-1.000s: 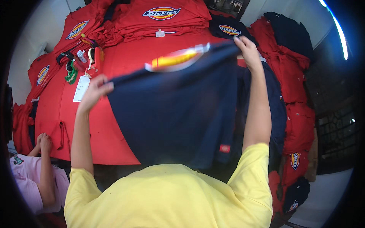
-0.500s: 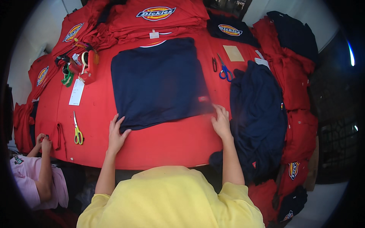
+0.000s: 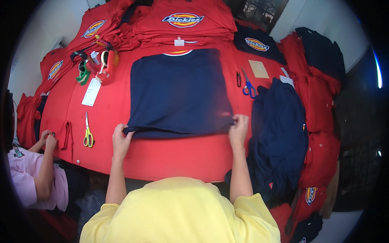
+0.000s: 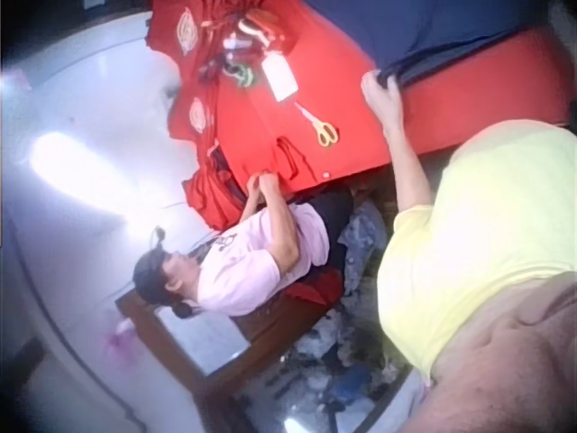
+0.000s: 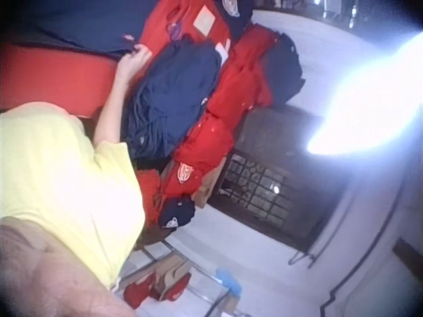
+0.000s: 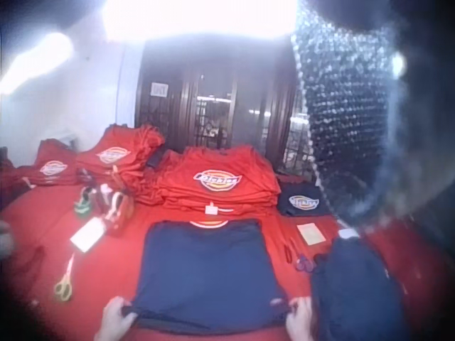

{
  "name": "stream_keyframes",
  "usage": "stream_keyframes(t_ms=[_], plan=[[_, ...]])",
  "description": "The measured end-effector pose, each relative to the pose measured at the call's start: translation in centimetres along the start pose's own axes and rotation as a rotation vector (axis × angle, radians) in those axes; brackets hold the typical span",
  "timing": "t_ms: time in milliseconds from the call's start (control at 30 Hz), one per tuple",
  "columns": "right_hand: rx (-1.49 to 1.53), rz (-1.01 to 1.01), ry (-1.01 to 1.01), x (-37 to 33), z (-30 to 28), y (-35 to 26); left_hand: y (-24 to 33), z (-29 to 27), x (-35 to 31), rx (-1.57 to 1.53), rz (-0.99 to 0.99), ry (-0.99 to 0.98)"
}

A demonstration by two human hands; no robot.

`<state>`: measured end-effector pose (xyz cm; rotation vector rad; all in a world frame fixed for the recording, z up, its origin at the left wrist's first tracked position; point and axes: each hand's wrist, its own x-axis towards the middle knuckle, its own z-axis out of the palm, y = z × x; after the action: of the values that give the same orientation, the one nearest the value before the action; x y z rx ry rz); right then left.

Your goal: The person folds a tank top by hand on a table, turning it over and smoothing the fabric several times.

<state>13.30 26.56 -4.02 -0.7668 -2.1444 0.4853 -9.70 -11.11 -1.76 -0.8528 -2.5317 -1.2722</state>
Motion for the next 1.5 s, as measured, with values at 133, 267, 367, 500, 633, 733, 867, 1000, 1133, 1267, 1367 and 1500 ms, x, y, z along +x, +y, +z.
stream_keyframes(t_ms=[133, 267, 367, 500, 633, 733, 867, 1000, 1133, 1267, 1367, 1500], plan=[[-0.198, 0.076, 0.157, -2.1, -1.6, 5.9, -2.6, -1.8, -1.1, -0.050, -0.144, 0.087], [0.034, 0.219, -0.017, -2.9, -1.6, 2.6, -2.3, -1.6, -2.1, -0.106, -0.367, 0.193], [0.062, 0.011, -0.247, -4.2, -1.2, -2.8, -2.9, 0.4, -2.9, -0.134, -0.246, 0.179], [-0.117, -0.102, -0.345, -4.2, -0.4, -4.9, -1.8, 0.7, -2.4, -0.070, -0.209, 0.055], [0.042, 0.064, -0.077, -2.3, -2.1, -2.0, -3.9, -3.3, -1.5, -0.189, -0.110, 0.357], [-0.115, 0.015, 0.141, -2.3, -3.7, -1.1, -3.4, -3.7, -2.0, -0.194, -0.281, 0.221], [0.059, 0.380, 0.074, -3.4, -1.7, 0.3, -2.7, -1.2, -4.2, 0.120, -0.106, -0.055], [-0.110, 0.004, -0.220, -4.6, 0.6, -1.8, -3.8, -0.7, -4.5, -0.020, -0.045, 0.094], [-0.223, 0.273, -0.003, -2.6, -4.0, 3.5, -5.5, -4.3, -3.9, -0.308, -0.296, 0.197], [0.143, 0.471, -0.315, -2.7, -5.1, 1.2, -3.5, -5.3, -4.9, -0.218, -0.087, 0.017], [0.691, 0.638, -0.577, -2.3, -9.6, -2.2, -3.2, -10.7, -5.2, -0.369, -0.089, -0.261], [0.695, 0.007, -0.359, -2.3, -21.6, -1.8, 0.9, -21.0, -5.1, -0.678, 0.207, -0.133]])
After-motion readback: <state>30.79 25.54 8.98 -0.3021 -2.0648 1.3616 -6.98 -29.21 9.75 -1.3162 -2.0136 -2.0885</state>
